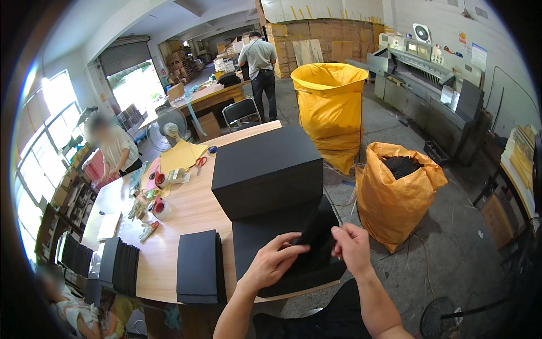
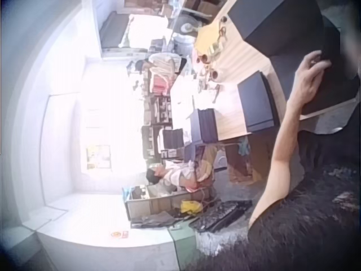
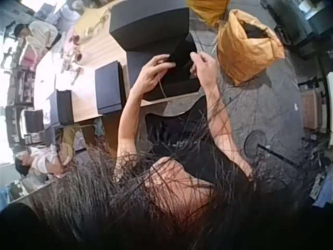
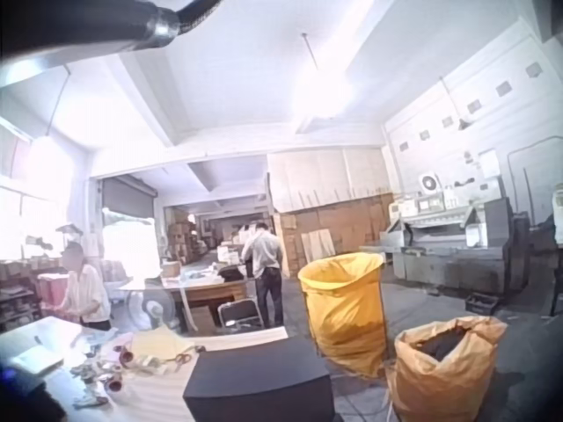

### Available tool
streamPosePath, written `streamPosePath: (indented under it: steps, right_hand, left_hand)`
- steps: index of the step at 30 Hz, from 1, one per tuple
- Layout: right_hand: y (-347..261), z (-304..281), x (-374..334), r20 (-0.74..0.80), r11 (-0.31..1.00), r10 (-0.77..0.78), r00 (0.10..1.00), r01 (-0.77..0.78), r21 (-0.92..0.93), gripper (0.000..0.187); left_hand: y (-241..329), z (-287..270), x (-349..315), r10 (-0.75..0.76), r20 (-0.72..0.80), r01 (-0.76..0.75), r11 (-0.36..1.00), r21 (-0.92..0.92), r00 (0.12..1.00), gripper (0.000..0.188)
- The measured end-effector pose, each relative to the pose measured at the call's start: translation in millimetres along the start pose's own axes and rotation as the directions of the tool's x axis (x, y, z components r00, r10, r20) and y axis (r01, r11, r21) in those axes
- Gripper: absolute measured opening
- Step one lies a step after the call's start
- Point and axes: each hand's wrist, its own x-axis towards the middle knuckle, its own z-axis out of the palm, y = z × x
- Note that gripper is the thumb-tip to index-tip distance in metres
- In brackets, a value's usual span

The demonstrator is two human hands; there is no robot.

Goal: The person repeatedly picks up black rectangular fabric pieces from a stack on the table, folds each piece in half, and places it onto a growing stack. The action is performed one at a time throughout the clip.

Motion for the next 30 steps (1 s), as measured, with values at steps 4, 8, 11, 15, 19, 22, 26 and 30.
streamPosePath:
  steps: [4,8,11,15,19,22,26,30]
  right_hand:
    - [-0.8,1.3,1.6,0.044,0.957,0.031,0.999,-0.043,0.286,0.035]
    - [-0.7,1.8,1.1,0.064,0.946,0.033,0.997,-0.052,0.32,0.036]
    - [-1.4,-1.4,-1.8,-0.021,0.989,-0.033,0.999,0.036,0.147,0.038]
    - [6.7,-5.0,-24.3,-0.073,0.677,-0.614,0.786,0.477,-0.56,0.032]
    - [8.7,-3.2,-46.7,0.501,0.313,-0.555,0.664,0.725,-0.614,0.028]
    - [33.5,-10.1,-58.5,0.58,0.271,-0.178,0.795,0.606,-0.748,0.046]
    - [33.8,-7.8,-56.5,0.565,0.285,-0.347,0.749,0.658,-0.697,0.045]
    - [44.0,-4.3,-56.0,0.556,0.235,-0.404,0.726,0.67,-0.704,0.041]
  left_hand:
    - [10.7,0.5,0.7,0.008,0.042,-0.012,0.996,0.091,0.999,0.045]
    - [4.9,2.8,-2.0,-0.012,0.012,0.012,1.0,-0.003,1.0,0.047]
    - [0.2,3.4,-2.2,-0.005,-0.005,0.005,1.0,-0.027,1.0,0.047]
    - [0.8,3.4,-2.5,-0.015,-0.014,0.014,1.0,-0.026,1.0,0.046]
    - [3.4,1.2,-0.6,0.005,0.027,-0.006,0.999,0.039,1.0,0.047]
    - [12.0,2.7,-1.3,0.12,0.242,-0.209,0.899,0.385,0.963,0.058]
    - [31.8,7.8,-35.8,0.076,0.267,-0.255,0.62,0.742,0.961,0.072]
    - [28.7,-20.5,-92.9,-0.008,-0.337,0.281,0.567,0.774,0.942,0.068]
